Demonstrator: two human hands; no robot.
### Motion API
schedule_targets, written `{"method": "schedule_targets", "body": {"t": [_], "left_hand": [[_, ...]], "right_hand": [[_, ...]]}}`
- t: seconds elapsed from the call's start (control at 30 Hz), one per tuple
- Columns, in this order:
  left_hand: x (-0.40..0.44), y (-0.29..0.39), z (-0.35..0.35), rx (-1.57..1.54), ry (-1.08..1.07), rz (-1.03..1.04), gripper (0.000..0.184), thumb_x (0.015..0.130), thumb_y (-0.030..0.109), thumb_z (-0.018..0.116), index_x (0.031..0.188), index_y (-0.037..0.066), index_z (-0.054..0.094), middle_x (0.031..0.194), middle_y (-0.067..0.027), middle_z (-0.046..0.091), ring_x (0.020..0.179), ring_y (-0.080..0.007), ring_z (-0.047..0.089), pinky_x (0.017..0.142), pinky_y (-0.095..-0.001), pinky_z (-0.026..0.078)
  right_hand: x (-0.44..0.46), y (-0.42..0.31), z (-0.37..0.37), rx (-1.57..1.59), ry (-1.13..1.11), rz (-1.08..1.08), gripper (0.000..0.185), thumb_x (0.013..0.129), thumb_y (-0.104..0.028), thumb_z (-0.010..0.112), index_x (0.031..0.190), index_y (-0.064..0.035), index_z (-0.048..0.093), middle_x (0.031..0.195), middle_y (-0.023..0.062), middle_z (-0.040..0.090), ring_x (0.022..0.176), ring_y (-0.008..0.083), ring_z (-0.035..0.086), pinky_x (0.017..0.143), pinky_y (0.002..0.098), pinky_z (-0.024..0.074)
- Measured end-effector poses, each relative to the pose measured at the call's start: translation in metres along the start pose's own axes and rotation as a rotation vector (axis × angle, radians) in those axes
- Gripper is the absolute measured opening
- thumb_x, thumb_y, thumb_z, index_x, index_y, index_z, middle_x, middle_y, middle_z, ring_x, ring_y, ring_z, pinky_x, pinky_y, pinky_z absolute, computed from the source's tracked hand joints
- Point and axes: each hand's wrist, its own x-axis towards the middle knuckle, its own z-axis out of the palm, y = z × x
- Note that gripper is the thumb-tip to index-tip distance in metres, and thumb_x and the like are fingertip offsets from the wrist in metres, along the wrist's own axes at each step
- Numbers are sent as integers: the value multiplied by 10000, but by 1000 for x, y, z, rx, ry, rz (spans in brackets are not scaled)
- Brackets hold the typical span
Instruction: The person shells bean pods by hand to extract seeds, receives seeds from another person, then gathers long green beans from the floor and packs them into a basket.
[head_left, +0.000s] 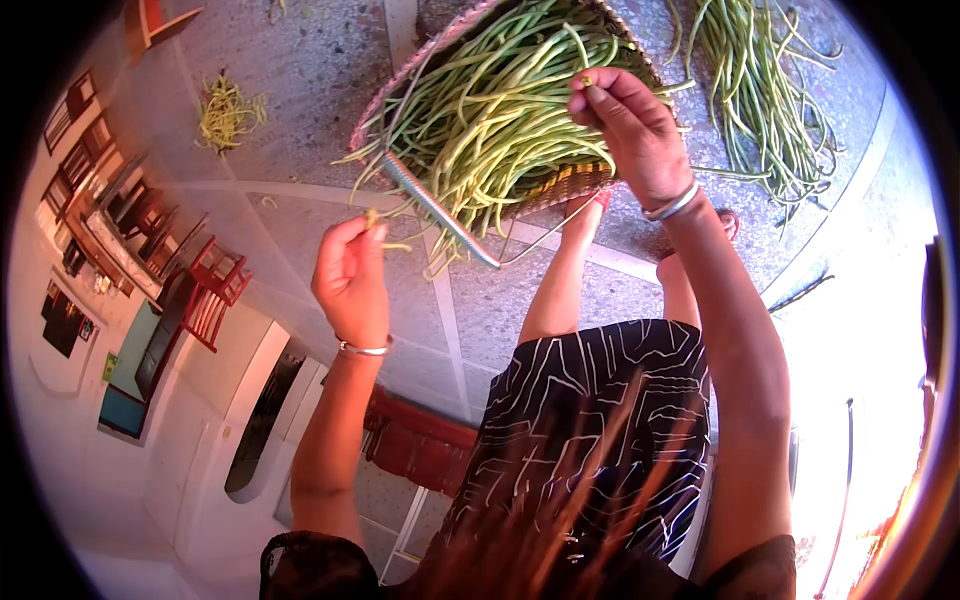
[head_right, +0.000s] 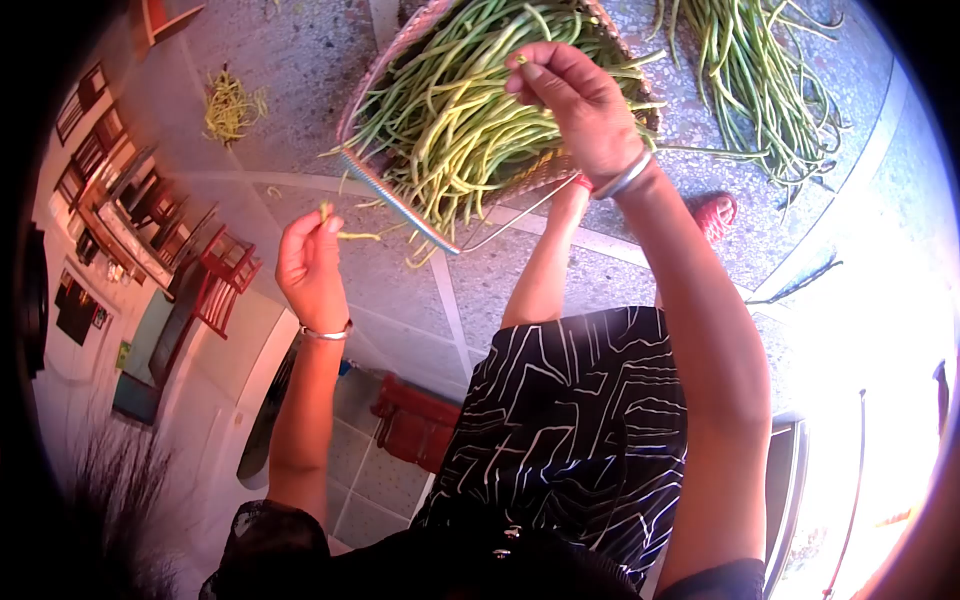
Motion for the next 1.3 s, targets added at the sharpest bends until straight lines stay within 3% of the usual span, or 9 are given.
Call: {"method": "schedule_targets", "body": {"t": [0.17, 0.33, 0.43, 0.57, 0.6, 0.73, 0.87, 1.1, 1.3], "left_hand": [[-1, 72, 37, -109, -287, -94, 110, 806, 33, 578, 913, 9, 572, 823, 3, 591, 685, -23, 487, 566, -155, 383], [0, 107, 58, -120, -408, -91, 107, 801, 27, 580, 904, -2, 575, 780, 7, 580, 657, -21, 484, 573, -156, 391], [1, 106, 65, -32, -427, 10, 121, 750, -25, 603, 867, -6, 574, 777, -21, 577, 668, -44, 524, 562, -183, 422], [-2, 107, 69, 71, -431, 136, 101, 746, 5, 606, 844, 13, 585, 765, -40, 568, 588, -64, 516, 501, -209, 415], [-3, 112, 68, 77, -465, 81, 93, 761, 7, 591, 854, 1, 579, 745, -37, 574, 581, -67, 521, 493, -214, 419], [5, 126, 70, -115, -569, -237, 122, 828, 43, 528, 928, -14, 566, 754, -14, 574, 573, -47, 482, 509, -178, 401], [13, 132, 71, -485, -447, -473, 124, 831, 62, 509, 906, -11, 576, 738, -27, 576, 595, -64, 491, 526, -202, 420], [52, 106, 45, -963, -134, -604, 108, 834, 66, 521, 912, 4, 562, 783, -41, 571, 614, -82, 471, 567, -216, 407], [67, 93, 27, -750, -14, -420, 110, 824, 89, 558, 917, 31, 570, 795, -44, 582, 610, -72, 472, 572, -198, 396]], "right_hand": [[-20, -47, 35, -304, -117, -64, 179, 849, -120, 513, 1008, -49, 557, 850, 9, 569, 785, 66, 512, 704, 206, 432], [-43, -85, 63, -287, -269, 77, 201, 764, -125, 641, 943, -52, 586, 716, -31, 527, 530, 21, 398, 455, 183, 344], [-47, -85, 67, -455, -220, -117, 176, 745, -126, 654, 900, -64, 597, 690, -13, 520, 515, 33, 393, 447, 197, 337], [-53, -96, 66, -586, -169, -138, 142, 719, -107, 655, 831, -54, 585, 690, 74, 555, 553, 158, 522, 515, 280, 419], [-54, -105, 67, -678, -189, -149, 129, 705, -71, 638, 808, -40, 566, 710, 109, 558, 630, 247, 568, 573, 321, 450], [-55, -103, 73, -825, -123, -446, 129, 684, -27, 605, 792, -27, 534, 728, 109, 533, 682, 286, 555, 595, 344, 455], [-45, -104, 85, -904, -47, -601, 128, 671, -29, 595, 780, -37, 528, 697, 92, 501, 676, 272, 543, 600, 348, 451], [-12, -118, 113, -1030, -128, -976, 181, 638, 26, 610, 782, -27, 514, 696, 84, 513, 633, 259, 536, 558, 335, 452], [47, -137, 149, -1142, 79, -1115, 182, 600, -33, 546, 776, -26, 499, 740, 123, 482, 748, 284, 497, 661, 351, 423]]}}
